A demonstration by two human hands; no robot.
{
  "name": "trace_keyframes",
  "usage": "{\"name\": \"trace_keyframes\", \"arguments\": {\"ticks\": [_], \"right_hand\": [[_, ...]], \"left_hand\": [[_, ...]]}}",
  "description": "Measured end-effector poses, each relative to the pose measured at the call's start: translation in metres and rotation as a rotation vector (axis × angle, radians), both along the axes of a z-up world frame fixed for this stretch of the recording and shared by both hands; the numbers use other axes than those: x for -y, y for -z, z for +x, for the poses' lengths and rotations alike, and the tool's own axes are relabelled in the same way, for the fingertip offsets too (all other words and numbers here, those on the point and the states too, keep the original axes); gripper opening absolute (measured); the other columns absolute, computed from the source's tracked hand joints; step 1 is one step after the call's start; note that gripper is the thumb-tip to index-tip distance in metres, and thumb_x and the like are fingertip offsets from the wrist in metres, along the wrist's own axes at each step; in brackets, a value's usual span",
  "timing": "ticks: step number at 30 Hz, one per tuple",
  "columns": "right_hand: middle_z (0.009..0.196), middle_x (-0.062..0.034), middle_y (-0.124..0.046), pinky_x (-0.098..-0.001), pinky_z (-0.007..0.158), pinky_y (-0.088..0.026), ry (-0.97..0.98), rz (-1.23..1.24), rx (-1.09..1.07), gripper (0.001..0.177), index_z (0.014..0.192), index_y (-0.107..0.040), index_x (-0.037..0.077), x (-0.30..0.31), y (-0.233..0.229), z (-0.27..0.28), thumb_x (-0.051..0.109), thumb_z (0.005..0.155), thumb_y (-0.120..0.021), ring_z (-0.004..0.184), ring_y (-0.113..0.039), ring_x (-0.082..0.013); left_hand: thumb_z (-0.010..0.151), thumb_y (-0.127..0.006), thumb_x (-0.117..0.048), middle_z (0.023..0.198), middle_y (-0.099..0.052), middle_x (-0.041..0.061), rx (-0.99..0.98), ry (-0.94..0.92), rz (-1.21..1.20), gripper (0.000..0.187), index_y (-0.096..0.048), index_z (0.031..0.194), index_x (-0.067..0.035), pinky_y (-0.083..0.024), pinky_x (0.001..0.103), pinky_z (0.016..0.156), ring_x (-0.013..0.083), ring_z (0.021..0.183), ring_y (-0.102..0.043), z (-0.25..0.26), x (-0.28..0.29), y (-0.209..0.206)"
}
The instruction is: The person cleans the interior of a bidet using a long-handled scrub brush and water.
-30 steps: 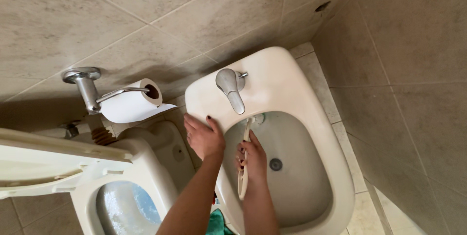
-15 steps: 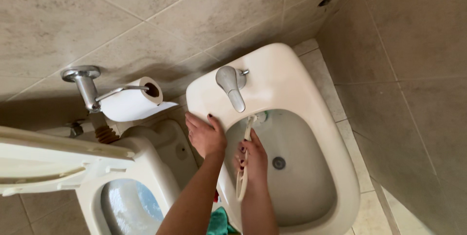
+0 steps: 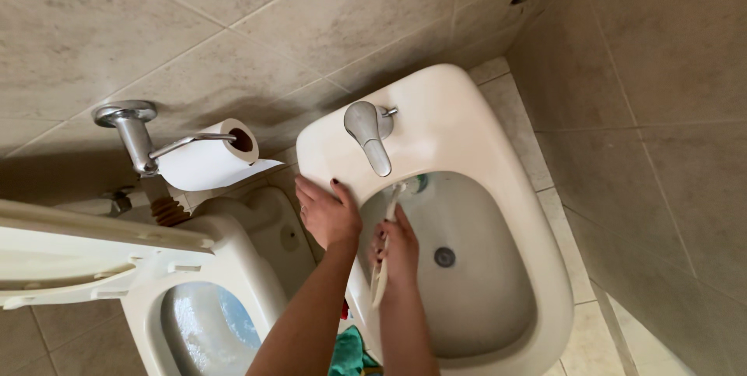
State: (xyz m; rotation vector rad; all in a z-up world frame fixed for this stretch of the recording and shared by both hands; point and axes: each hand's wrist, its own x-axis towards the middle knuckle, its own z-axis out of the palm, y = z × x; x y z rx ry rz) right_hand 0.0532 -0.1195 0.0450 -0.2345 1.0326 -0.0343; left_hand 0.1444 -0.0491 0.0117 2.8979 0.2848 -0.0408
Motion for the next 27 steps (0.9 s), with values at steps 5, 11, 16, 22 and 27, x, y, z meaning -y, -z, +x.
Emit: {"name": "trace_keyframes", "arguments": {"ticks": [5, 11, 16, 22, 27], "right_hand": [[0.071, -0.0033, -0.049, -0.0258, 0.032, -0.031, -0.088, -0.075, 0.058, 0.058, 0.146, -0.051, 0.01, 0.003, 0.0, 0.0, 0.006, 0.088, -0.045, 0.041, -0.036, -0.0091], [0.071, -0.003, -0.048, -0.0247, 0.033, -0.031, -0.099, -0.101, 0.05, 0.056, 0.145, -0.053, 0.006, 0.002, -0.005, -0.002, 0.006, 0.089, -0.046, 0.043, -0.038, -0.0075], [0.071, -0.0021, -0.047, -0.0246, 0.033, -0.031, -0.141, -0.127, -0.001, 0.063, 0.151, -0.049, 0.007, 0.0, -0.015, -0.008, 0.006, 0.087, -0.047, 0.043, -0.039, -0.009], [0.072, -0.0027, -0.048, -0.0241, 0.033, -0.031, -0.13, -0.115, 0.007, 0.068, 0.156, -0.045, 0.009, 0.006, -0.006, -0.007, 0.006, 0.088, -0.047, 0.045, -0.039, -0.0075], [0.074, -0.0021, -0.047, -0.0245, 0.033, -0.032, -0.096, -0.073, 0.079, 0.067, 0.155, -0.043, 0.014, -0.008, -0.008, -0.018, 0.006, 0.089, -0.047, 0.045, -0.038, -0.0069]], "left_hand": [[0.097, -0.047, -0.04, 0.154, -0.041, 0.028, -0.043, -0.027, -0.035, 0.078, -0.027, 0.154, 0.009, -0.041, 0.052, 0.108, 0.0461, 0.125, -0.055, -0.001, -0.002, 0.0], [0.098, -0.049, -0.041, 0.154, -0.041, 0.029, 0.014, 0.005, 0.005, 0.079, -0.027, 0.154, 0.01, -0.041, 0.051, 0.107, 0.0463, 0.125, -0.055, -0.001, -0.002, 0.001], [0.097, -0.047, -0.04, 0.155, -0.04, 0.028, -0.062, -0.028, -0.025, 0.079, -0.026, 0.154, 0.01, -0.042, 0.051, 0.106, 0.0454, 0.12, -0.057, -0.001, -0.001, -0.004], [0.098, -0.049, -0.04, 0.153, -0.042, 0.029, 0.016, 0.013, -0.015, 0.077, -0.028, 0.153, 0.011, -0.041, 0.052, 0.106, 0.0464, 0.124, -0.056, -0.002, -0.004, 0.002], [0.099, -0.049, -0.04, 0.153, -0.043, 0.029, 0.011, -0.007, -0.015, 0.076, -0.029, 0.155, 0.008, -0.042, 0.051, 0.108, 0.0463, 0.125, -0.056, -0.004, -0.009, 0.008]]}}
